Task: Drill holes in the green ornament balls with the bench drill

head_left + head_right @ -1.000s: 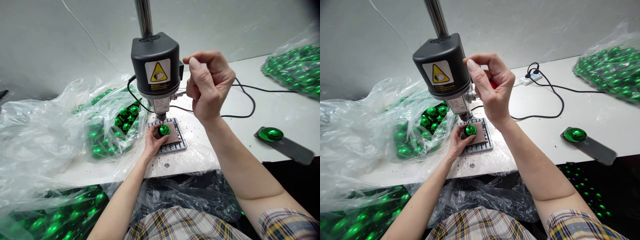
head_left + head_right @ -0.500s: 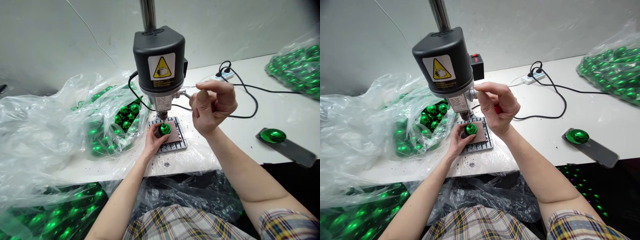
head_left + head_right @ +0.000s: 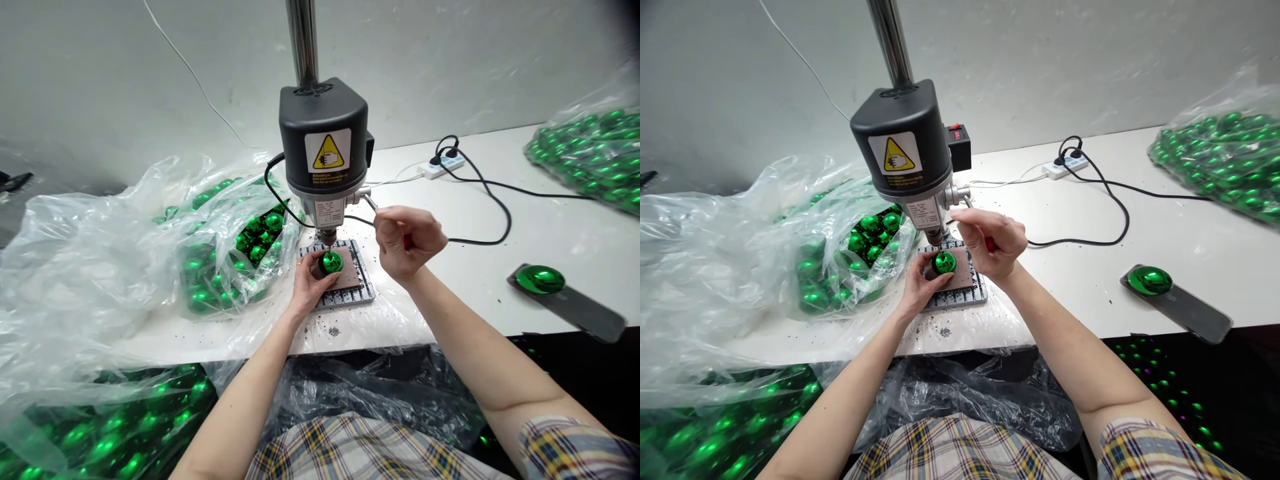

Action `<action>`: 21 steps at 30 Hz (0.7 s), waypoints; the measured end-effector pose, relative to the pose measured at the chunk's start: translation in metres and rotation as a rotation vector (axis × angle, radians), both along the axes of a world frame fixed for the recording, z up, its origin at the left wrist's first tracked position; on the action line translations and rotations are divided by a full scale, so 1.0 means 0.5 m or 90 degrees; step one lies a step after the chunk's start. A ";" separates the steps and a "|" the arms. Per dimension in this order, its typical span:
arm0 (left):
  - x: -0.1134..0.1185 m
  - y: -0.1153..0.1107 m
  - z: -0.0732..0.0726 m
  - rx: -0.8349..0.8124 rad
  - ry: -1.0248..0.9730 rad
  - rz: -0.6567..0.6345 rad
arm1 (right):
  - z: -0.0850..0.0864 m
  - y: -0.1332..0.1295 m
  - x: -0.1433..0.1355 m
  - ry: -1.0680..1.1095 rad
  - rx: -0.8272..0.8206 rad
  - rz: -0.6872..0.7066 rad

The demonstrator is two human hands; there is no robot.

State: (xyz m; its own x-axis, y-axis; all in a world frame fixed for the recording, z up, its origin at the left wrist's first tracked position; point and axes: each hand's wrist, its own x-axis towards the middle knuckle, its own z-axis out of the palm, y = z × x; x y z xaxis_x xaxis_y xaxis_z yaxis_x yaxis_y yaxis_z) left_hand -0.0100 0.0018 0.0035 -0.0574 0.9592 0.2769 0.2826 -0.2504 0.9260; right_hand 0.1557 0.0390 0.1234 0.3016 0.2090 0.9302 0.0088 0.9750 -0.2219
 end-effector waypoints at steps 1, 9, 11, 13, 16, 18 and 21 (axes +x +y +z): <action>0.000 0.003 -0.001 -0.001 -0.005 0.000 | 0.020 -0.001 -0.003 0.024 -0.019 0.023; 0.019 -0.121 0.033 0.109 0.107 0.049 | 0.187 0.051 -0.008 -0.003 -0.308 0.167; 0.019 -0.204 0.025 0.128 0.154 -0.112 | 0.190 0.053 -0.009 0.003 -0.323 0.154; 0.015 -0.284 0.003 0.068 0.224 -0.321 | 0.188 0.049 -0.011 0.008 -0.302 0.155; 0.006 -0.357 -0.054 -0.138 0.326 -0.457 | 0.186 0.046 -0.013 0.031 -0.247 0.185; 0.005 -0.369 -0.099 -0.274 0.331 -0.388 | 0.187 0.049 -0.013 0.033 -0.229 0.192; 0.017 -0.355 -0.148 -0.430 0.316 -0.149 | 0.187 0.056 -0.008 0.007 -0.210 0.199</action>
